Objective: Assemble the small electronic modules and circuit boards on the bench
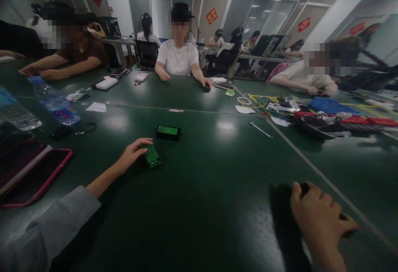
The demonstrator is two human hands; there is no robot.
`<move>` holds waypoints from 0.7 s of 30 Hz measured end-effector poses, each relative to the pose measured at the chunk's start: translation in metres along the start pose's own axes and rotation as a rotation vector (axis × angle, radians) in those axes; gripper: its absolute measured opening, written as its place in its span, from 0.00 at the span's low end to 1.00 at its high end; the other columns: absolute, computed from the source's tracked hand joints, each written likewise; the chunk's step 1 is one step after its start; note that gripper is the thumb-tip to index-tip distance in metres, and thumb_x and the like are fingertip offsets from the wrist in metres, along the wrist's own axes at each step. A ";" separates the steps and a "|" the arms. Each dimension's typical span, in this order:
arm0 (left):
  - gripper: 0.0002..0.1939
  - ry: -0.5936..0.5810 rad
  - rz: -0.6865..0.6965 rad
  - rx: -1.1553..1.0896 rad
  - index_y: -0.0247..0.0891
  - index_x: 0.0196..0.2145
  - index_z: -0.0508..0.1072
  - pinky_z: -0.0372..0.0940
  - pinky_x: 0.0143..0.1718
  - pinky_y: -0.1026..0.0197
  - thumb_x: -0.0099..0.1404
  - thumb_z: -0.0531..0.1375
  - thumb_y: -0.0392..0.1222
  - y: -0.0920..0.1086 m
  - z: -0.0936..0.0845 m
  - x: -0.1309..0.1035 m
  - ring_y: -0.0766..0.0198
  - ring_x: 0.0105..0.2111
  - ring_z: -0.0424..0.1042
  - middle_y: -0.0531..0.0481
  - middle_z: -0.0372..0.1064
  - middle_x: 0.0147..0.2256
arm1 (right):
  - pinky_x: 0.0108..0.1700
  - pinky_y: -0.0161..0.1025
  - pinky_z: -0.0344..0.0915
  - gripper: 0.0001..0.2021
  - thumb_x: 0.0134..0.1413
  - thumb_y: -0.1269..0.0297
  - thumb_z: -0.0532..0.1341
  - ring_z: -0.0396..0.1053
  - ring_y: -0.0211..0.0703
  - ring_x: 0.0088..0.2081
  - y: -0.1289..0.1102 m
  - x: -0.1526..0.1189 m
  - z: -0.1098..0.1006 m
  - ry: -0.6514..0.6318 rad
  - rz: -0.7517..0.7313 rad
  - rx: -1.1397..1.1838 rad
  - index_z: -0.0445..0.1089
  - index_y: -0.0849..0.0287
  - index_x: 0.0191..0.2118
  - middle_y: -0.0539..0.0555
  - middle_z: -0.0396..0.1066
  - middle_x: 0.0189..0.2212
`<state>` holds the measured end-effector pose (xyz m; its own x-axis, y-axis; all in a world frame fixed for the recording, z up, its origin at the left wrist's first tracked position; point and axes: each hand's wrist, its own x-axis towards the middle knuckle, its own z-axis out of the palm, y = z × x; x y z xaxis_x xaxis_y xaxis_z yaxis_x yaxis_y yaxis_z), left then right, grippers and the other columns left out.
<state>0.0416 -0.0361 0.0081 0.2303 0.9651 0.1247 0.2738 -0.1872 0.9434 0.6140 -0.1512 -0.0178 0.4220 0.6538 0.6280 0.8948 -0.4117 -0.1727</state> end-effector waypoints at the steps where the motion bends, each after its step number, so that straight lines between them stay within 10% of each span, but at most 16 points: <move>1: 0.13 0.006 -0.003 -0.006 0.47 0.45 0.73 0.63 0.56 0.46 0.64 0.55 0.41 0.000 0.000 0.000 0.55 0.57 0.63 0.50 0.62 0.59 | 0.38 0.73 0.52 0.32 0.55 0.37 0.42 0.66 0.77 0.42 -0.024 0.000 0.001 -0.047 -0.053 -0.073 0.69 0.52 0.50 0.72 0.69 0.35; 11: 0.11 0.169 -0.001 -0.109 0.44 0.40 0.74 0.63 0.56 0.49 0.65 0.52 0.39 -0.003 0.000 0.001 0.58 0.54 0.67 0.49 0.69 0.52 | 0.53 0.57 0.57 0.20 0.64 0.55 0.51 0.64 0.54 0.54 -0.319 -0.044 -0.008 -0.429 -0.877 0.568 0.61 0.47 0.59 0.57 0.67 0.53; 15: 0.10 0.210 0.012 -0.120 0.43 0.40 0.73 0.63 0.56 0.50 0.64 0.53 0.38 -0.009 0.001 0.003 0.59 0.52 0.68 0.48 0.71 0.49 | 0.53 0.54 0.58 0.18 0.65 0.57 0.50 0.62 0.51 0.55 -0.364 -0.053 -0.009 -0.477 -0.917 0.760 0.61 0.47 0.58 0.54 0.66 0.54; 21: 0.11 0.180 0.001 -0.117 0.42 0.41 0.72 0.66 0.52 0.53 0.64 0.53 0.40 -0.008 0.000 0.002 0.59 0.50 0.70 0.48 0.72 0.48 | 0.55 0.52 0.57 0.13 0.66 0.63 0.47 0.62 0.48 0.54 -0.356 -0.039 0.008 -0.205 -0.600 0.895 0.66 0.50 0.49 0.53 0.67 0.50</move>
<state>0.0402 -0.0325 0.0012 0.0571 0.9841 0.1684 0.1612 -0.1756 0.9712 0.2802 -0.0253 0.0136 -0.1752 0.7213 0.6701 0.7096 0.5643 -0.4219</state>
